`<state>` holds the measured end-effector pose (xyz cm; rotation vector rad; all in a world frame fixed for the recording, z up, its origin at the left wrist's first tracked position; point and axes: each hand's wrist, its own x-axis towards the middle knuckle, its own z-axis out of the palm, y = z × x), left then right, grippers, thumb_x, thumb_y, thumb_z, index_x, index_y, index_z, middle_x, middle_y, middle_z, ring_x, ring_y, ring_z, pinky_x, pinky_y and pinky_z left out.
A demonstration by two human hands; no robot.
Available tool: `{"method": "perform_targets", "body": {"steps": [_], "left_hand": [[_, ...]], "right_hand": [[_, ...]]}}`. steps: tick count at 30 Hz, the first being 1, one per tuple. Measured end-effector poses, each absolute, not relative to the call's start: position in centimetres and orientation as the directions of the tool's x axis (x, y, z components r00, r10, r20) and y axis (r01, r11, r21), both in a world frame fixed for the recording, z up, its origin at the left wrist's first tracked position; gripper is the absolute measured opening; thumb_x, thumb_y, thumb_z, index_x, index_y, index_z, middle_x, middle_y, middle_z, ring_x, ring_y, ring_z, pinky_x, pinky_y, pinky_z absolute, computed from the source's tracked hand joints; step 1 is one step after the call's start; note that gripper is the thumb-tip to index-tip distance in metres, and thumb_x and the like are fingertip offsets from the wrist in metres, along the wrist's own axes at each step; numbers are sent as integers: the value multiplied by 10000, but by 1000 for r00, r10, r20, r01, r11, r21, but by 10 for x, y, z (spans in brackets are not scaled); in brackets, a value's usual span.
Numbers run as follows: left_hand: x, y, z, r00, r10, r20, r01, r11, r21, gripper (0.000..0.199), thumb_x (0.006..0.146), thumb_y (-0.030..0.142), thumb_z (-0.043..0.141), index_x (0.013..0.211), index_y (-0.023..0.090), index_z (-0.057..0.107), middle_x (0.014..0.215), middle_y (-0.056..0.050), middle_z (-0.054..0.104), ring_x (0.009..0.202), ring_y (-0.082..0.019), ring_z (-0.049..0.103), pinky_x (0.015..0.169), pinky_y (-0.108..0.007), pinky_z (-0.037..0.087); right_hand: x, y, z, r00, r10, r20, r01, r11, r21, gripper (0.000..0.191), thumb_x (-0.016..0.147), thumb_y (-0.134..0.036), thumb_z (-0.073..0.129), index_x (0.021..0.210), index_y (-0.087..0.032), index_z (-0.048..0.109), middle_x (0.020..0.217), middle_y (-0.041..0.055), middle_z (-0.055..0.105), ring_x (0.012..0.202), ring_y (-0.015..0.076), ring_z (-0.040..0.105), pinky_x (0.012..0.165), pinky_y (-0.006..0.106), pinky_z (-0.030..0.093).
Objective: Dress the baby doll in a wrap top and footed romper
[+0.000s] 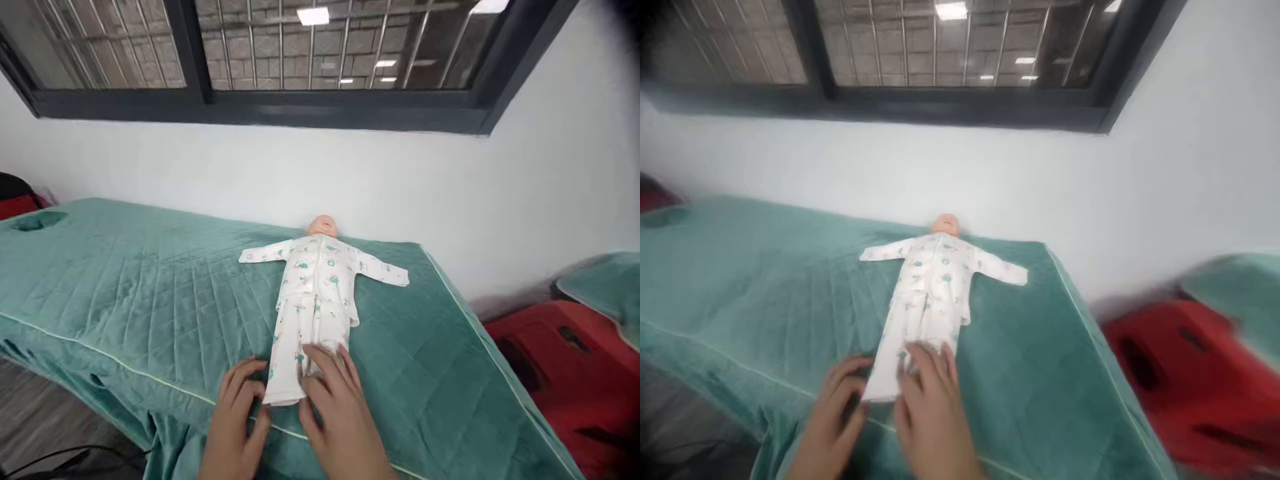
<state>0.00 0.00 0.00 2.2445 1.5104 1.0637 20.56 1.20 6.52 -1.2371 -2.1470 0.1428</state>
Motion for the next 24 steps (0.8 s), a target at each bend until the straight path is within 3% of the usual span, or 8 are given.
{"method": "perform_targets", "body": {"steps": [5, 8, 10, 13, 17, 24], "left_hand": [[5, 2, -5, 117, 849, 515, 743, -419, 522, 205, 873, 161, 520, 1068, 223, 536, 1335, -113, 514, 1271, -279, 474, 982, -504, 488], [16, -1, 6, 135, 801, 584, 730, -479, 488, 414, 872, 149, 524, 1278, 203, 460, 1402, -143, 453, 1308, -275, 445, 1011, -483, 481], [26, -1, 18, 221, 768, 601, 728, -540, 422, 453, 864, 124, 525, 1305, 210, 464, 1427, -135, 437, 1340, -280, 409, 1038, -485, 461], [43, 4, 35, 323, 739, 592, 753, -579, 312, 412, 854, 94, 529, 1247, 220, 530, 1443, -117, 442, 1376, -297, 359, 1058, -510, 436], [63, 14, 45, 337, 759, 557, 808, -537, 244, 266, 872, 112, 526, 1108, 210, 602, 1424, -101, 492, 1390, -314, 347, 1111, -583, 356], [70, 20, 46, 334, 759, 558, 798, -543, 261, 156, 876, 103, 515, 958, 199, 607, 1354, -90, 555, 1383, -307, 365, 1100, -583, 366]], "right_hand": [[215, 3, 57, -375, 787, 489, 713, 582, -391, 252, 896, -90, 497, 1058, -237, 624, 1355, 100, 558, 1292, 268, 503, 1117, 595, 351], [229, 0, 49, -228, 849, 477, 673, 491, -552, 230, 920, -136, 508, 1092, -255, 602, 1375, 92, 524, 1274, 240, 520, 1077, 475, 442], [240, -1, 42, -80, 896, 436, 607, 391, -692, 227, 932, -177, 515, 1133, -261, 578, 1360, 91, 524, 1243, 217, 546, 1025, 391, 494], [251, -5, 30, 25, 927, 373, 505, 311, -805, 299, 906, -164, 523, 1189, -260, 540, 1314, 85, 544, 1204, 203, 571, 968, 339, 525], [251, -9, 22, 16, 950, 311, 554, 251, -794, 355, 829, -97, 538, 1155, -240, 543, 1190, 75, 581, 1076, 191, 606, 855, 298, 545], [240, -2, 32, -24, 954, 298, 618, 249, -746, 141, 866, -101, 471, 915, -204, 554, 890, 45, 602, 823, 175, 605, 744, 291, 512]]}}
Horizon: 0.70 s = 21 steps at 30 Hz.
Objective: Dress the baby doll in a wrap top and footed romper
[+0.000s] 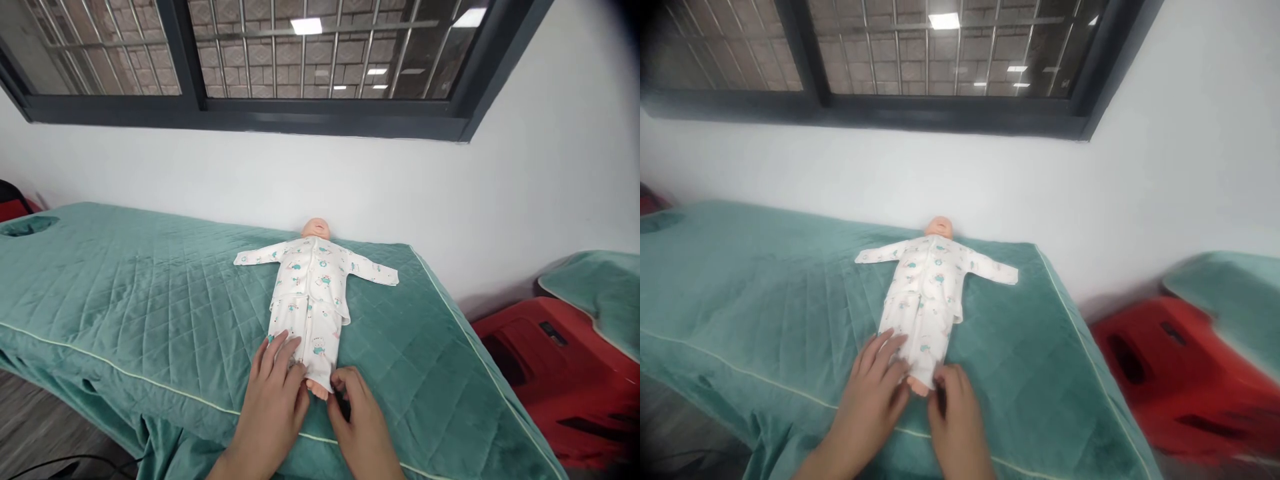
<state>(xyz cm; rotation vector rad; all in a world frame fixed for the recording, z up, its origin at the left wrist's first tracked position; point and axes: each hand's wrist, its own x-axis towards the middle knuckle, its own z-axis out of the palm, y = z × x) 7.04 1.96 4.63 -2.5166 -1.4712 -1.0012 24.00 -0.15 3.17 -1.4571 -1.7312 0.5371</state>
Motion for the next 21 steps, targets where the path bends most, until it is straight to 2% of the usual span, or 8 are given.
{"method": "perform_targets", "body": {"steps": [6, 10, 12, 14, 16, 18, 19, 21], "left_hand": [[61, 11, 47, 337, 709, 619, 724, -616, 311, 265, 861, 63, 506, 1071, 200, 592, 1363, -101, 539, 1375, -281, 367, 1061, -508, 430], [50, 5, 42, 391, 697, 601, 668, -664, 336, 283, 840, 68, 536, 1075, 213, 597, 1397, -96, 518, 1371, -282, 375, 1062, -485, 434], [39, 9, 40, 390, 709, 588, 608, -677, 414, 308, 852, 98, 552, 1129, 228, 588, 1430, -91, 489, 1379, -266, 372, 1070, -451, 432], [27, 22, 39, 295, 773, 562, 549, -619, 562, 328, 883, 144, 549, 1193, 251, 573, 1443, -80, 477, 1370, -244, 394, 1095, -433, 409], [17, 49, 41, 113, 876, 469, 456, -466, 758, 298, 910, 214, 548, 1201, 269, 584, 1431, -68, 494, 1350, -237, 430, 1131, -441, 364], [13, 88, 44, -63, 955, 291, 251, -267, 931, 260, 905, 310, 579, 1156, 260, 624, 1398, -68, 537, 1339, -256, 451, 1154, -453, 331], [14, 110, 45, -111, 982, 154, 112, -141, 984, 288, 892, 347, 604, 1163, 257, 634, 1371, -69, 568, 1332, -264, 463, 1151, -445, 336], [20, 157, 49, -61, 997, -45, -213, 31, 977, 313, 869, 384, 638, 1131, 216, 661, 1321, -88, 615, 1289, -272, 512, 1125, -419, 376]], "right_hand": [[246, -12, 47, -128, 918, 374, 588, 375, -717, 158, 889, -100, 441, 908, -220, 542, 927, 42, 593, 855, 162, 599, 752, 258, 496], [251, -21, 42, -171, 942, 289, 600, 332, -728, 150, 888, -111, 446, 876, -222, 546, 936, 41, 601, 830, 157, 606, 748, 258, 500], [259, -19, 41, -200, 948, 248, 563, 318, -763, 106, 897, -163, 482, 882, -223, 568, 941, 39, 610, 830, 156, 609, 746, 259, 503], [270, -9, 42, -177, 961, 211, 503, 273, -820, 68, 903, -243, 529, 907, -224, 595, 966, 41, 624, 870, 165, 615, 774, 266, 507], [284, 12, 44, -39, 987, 156, 418, 158, -894, 124, 890, -327, 581, 946, -222, 619, 1031, 49, 645, 959, 184, 618, 860, 291, 504], [296, 46, 48, 177, 982, 68, 259, 21, -966, 221, 840, -374, 655, 994, -217, 642, 1107, 54, 662, 1054, 204, 610, 972, 326, 476], [300, 66, 51, 270, 963, 3, 136, -35, -990, 256, 800, -368, 702, 998, -213, 655, 1104, 51, 677, 1066, 208, 614, 998, 330, 471], [304, 109, 56, 335, 931, -145, -222, -72, -972, 222, 763, -297, 737, 955, -205, 676, 1062, 43, 705, 1077, 199, 629, 1001, 308, 491]]}}
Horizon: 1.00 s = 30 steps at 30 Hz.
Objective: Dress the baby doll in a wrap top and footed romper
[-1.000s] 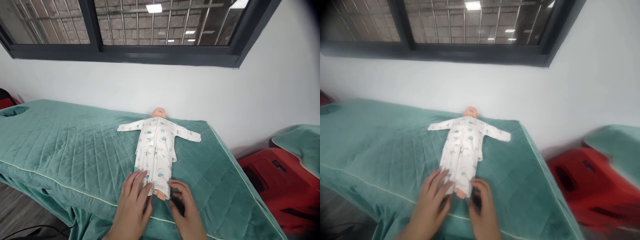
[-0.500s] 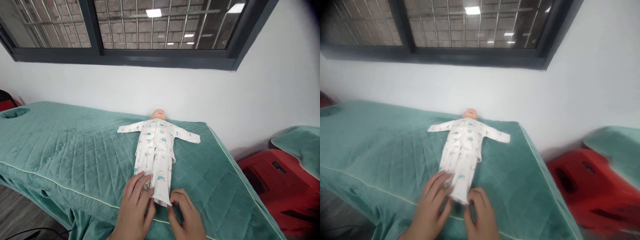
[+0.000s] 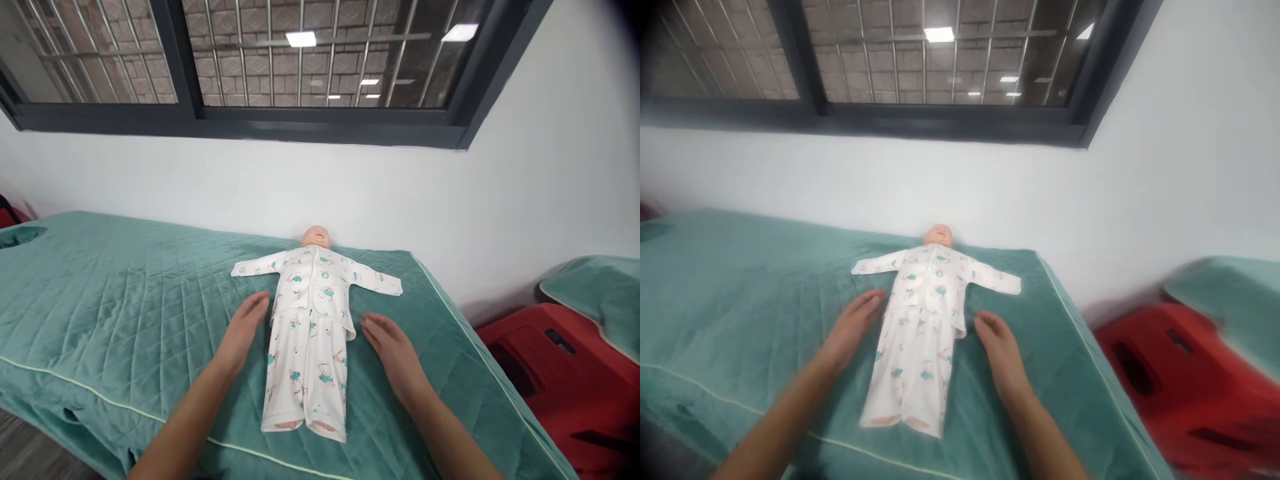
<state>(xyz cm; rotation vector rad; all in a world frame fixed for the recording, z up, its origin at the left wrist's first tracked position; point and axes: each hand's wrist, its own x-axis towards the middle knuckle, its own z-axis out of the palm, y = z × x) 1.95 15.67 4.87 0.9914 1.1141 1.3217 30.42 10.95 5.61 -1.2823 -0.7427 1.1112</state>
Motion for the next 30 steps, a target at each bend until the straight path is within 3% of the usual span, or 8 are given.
{"method": "perform_targets", "body": {"steps": [1, 3, 7, 10, 18, 23, 30], "left_hand": [[24, 178, 50, -3, 995, -103, -368, 95, 925, 300, 866, 370, 642, 1098, 181, 671, 1272, -105, 646, 1250, -269, 548, 1107, -406, 401], [36, 212, 51, 119, 977, -176, -522, 212, 826, 258, 870, 315, 636, 1040, 126, 680, 1182, -128, 693, 1175, -257, 606, 1075, -382, 437], [56, 244, 49, 327, 907, -264, -591, 414, 692, 316, 837, 324, 682, 1056, 96, 671, 1050, -144, 739, 1052, -281, 678, 975, -404, 521], [62, 250, 49, 392, 877, -276, -601, 472, 646, 377, 809, 326, 717, 1093, 84, 663, 1018, -156, 746, 1015, -299, 696, 938, -415, 544], [73, 282, 55, 399, 879, -261, -601, 466, 649, 397, 827, 290, 698, 1156, 75, 645, 1056, -158, 742, 1021, -294, 696, 964, -422, 534], [73, 293, 43, 402, 876, -264, -639, 476, 604, 392, 858, 318, 659, 1170, 83, 628, 1074, -157, 731, 1025, -287, 694, 943, -414, 553], [27, 320, 39, 51, 952, -302, -843, 204, 498, 250, 949, 227, 511, 1151, 91, 567, 1050, -153, 697, 996, -209, 685, 875, -337, 589]], "right_hand": [[303, 131, 59, 317, 920, -231, -406, -89, -909, 143, 759, -251, 729, 884, -200, 682, 1001, 42, 721, 1050, 192, 649, 986, 296, 509], [298, 169, 63, 267, 922, -281, -495, -120, -861, 19, 794, -206, 669, 792, -193, 682, 879, 49, 735, 939, 185, 691, 909, 291, 561], [281, 212, 63, 193, 936, -296, -543, -149, -826, 132, 812, -104, 587, 816, -165, 704, 814, 47, 753, 821, 180, 717, 808, 282, 597], [276, 223, 60, 143, 950, -277, -566, -151, -810, 148, 794, -97, 594, 872, -142, 711, 800, 53, 761, 792, 207, 726, 756, 305, 607], [285, 249, 70, 91, 967, -238, -550, -151, -822, 138, 771, -126, 599, 864, -155, 697, 699, 44, 739, 797, 241, 728, 771, 355, 607], [302, 260, 54, 71, 954, -290, -664, -172, -728, 118, 820, -165, 559, 878, -176, 661, 770, 48, 731, 888, 227, 718, 833, 364, 606], [365, 268, 40, 157, 965, -212, -799, -2, -601, 203, 879, -238, 498, 1043, -189, 607, 1133, 84, 700, 1160, 237, 633, 973, 450, 552]]}}
